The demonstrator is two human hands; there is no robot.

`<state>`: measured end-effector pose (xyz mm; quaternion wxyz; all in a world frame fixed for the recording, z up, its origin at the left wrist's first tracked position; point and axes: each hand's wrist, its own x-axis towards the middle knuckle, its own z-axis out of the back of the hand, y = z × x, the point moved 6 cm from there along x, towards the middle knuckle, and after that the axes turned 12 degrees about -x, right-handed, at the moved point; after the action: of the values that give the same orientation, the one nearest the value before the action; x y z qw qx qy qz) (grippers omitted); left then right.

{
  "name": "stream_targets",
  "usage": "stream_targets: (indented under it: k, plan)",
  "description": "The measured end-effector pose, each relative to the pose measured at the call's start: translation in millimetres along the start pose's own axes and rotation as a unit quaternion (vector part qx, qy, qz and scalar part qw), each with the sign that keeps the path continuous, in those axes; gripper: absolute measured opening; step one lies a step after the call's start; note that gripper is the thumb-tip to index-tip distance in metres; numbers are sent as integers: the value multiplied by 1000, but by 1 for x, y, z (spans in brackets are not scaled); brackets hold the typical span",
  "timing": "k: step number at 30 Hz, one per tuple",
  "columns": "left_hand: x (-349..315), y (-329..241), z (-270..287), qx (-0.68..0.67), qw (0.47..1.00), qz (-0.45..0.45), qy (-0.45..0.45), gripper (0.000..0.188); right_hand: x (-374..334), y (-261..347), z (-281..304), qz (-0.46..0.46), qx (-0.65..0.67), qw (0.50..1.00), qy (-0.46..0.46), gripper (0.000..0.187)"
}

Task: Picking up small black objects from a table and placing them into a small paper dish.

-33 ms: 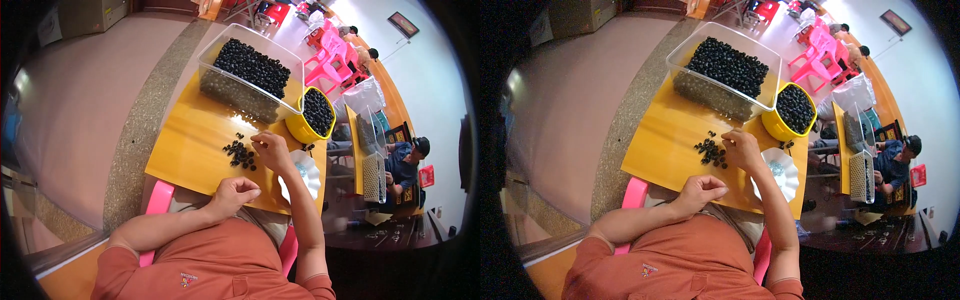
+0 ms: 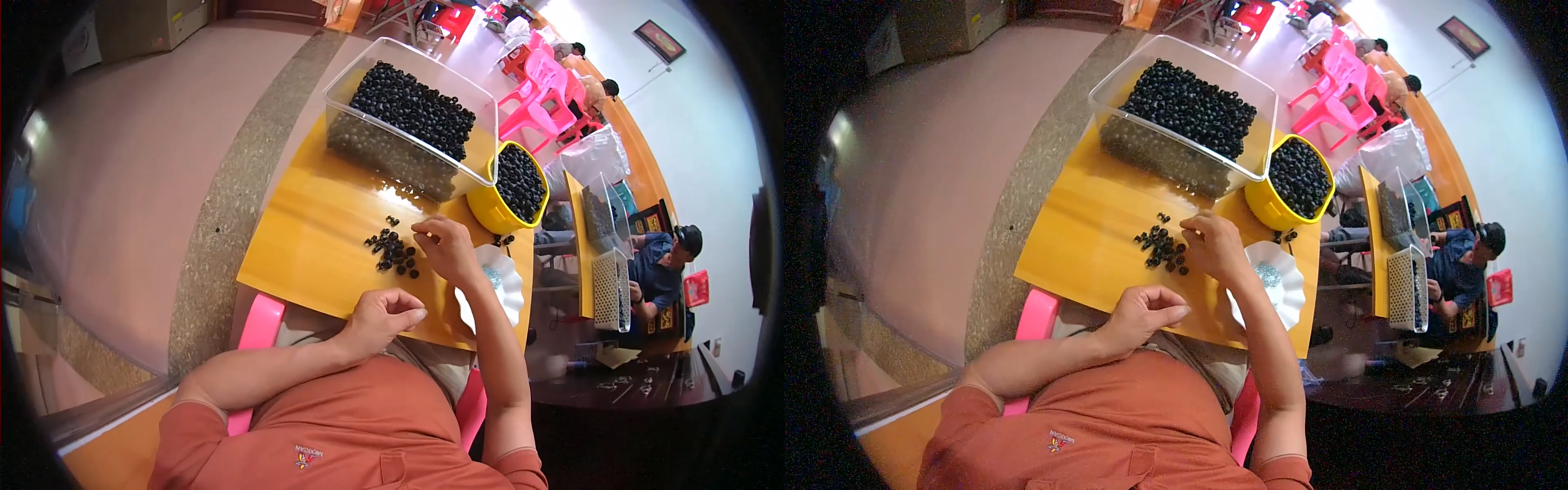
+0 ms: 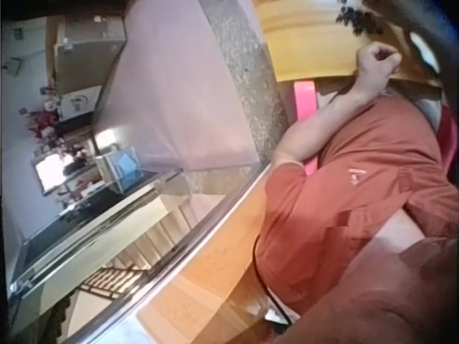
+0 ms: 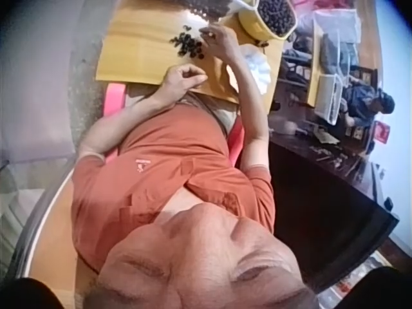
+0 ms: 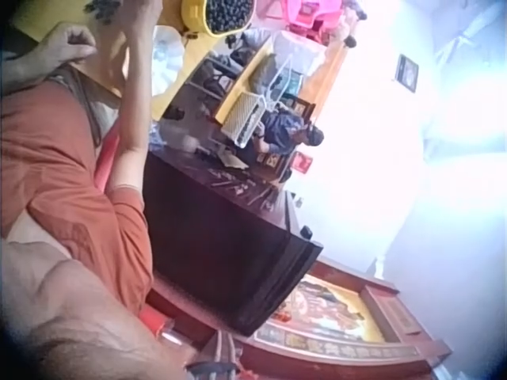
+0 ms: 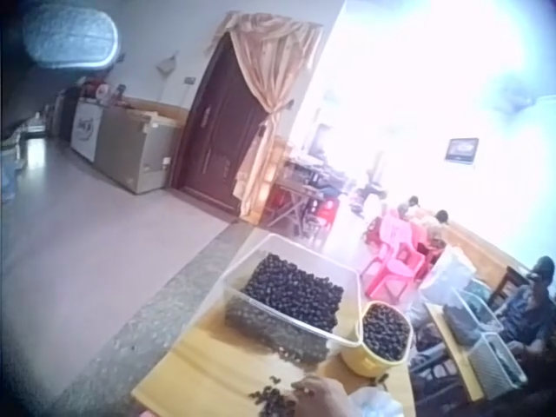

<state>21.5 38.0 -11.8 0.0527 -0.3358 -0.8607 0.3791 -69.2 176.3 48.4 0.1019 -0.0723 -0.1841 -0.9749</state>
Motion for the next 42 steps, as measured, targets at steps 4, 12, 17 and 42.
stream_targets:
  k: [4,12,17,42]
  plan:
    - [1,0,-1,2,1000,-3,14,9,-16,-6,0,19,-23,999,36,20]
    - [2,1,2,5,1000,2,0,9,-21,6,-3,27,-64,994,88,31]
    - [2,1,2,-5,1000,4,0,10,-20,4,-11,7,-94,985,142,27]
    - [2,-11,6,-96,995,-19,-37,17,-98,46,9,39,203,976,-64,29]
